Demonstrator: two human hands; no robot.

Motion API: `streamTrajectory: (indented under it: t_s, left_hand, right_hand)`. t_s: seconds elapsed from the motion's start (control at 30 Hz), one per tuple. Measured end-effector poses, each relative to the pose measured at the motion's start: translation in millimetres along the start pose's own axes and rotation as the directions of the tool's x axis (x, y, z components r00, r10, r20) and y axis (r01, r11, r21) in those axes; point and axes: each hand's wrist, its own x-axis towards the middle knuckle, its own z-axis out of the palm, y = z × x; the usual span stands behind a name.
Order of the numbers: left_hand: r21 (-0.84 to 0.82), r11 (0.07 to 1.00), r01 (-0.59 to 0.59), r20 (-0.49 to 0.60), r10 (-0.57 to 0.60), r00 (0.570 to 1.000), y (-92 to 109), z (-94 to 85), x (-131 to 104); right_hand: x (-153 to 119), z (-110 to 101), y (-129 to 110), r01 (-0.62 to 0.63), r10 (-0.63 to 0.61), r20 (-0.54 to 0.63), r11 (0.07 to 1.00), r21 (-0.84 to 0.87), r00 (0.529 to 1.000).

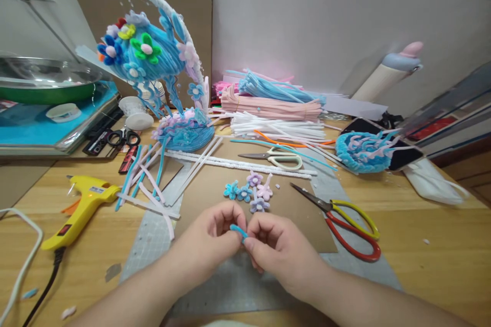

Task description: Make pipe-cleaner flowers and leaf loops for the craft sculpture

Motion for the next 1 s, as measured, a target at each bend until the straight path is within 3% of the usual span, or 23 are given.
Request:
streamTrajectory:
  t_s: [0.37, 0.67, 0.83, 1.0]
  left_hand:
    - [0.014, 0.999, -0.046, -0.089, 0.047, 0.995, -1.4, 3.9, -2.6]
    - [0.077, 0.996, 0.036, -0.233, -0.017, 0.972, -0.1, 2.3, -1.8]
    - [-0.046, 0.999, 0.020, -0.200, -0.028, 0.979, 5.7, -3.8, 0.9]
    - [-0.179, 0.979, 0.097, -0.037, -0.105, 0.994, 6.5, -6.6, 1.1]
  right_hand:
    - [2.5, -1.7, 0.0, 0.024, -0.025, -0.017, 0.997, -0.076, 1.000]
    - [3.5, -2.8, -0.2, 0.013, -0.015, -0.016, 0.996, -0.084, 1.000]
    - [2.6, -3.1, -3.1, -0.045, 0.045, -0.003, 0.998, 0.051, 0.999]
    - [2.2, -5.5, -6.2, -0.043, 0.044, 0.002, 0.978, 0.206, 0.999]
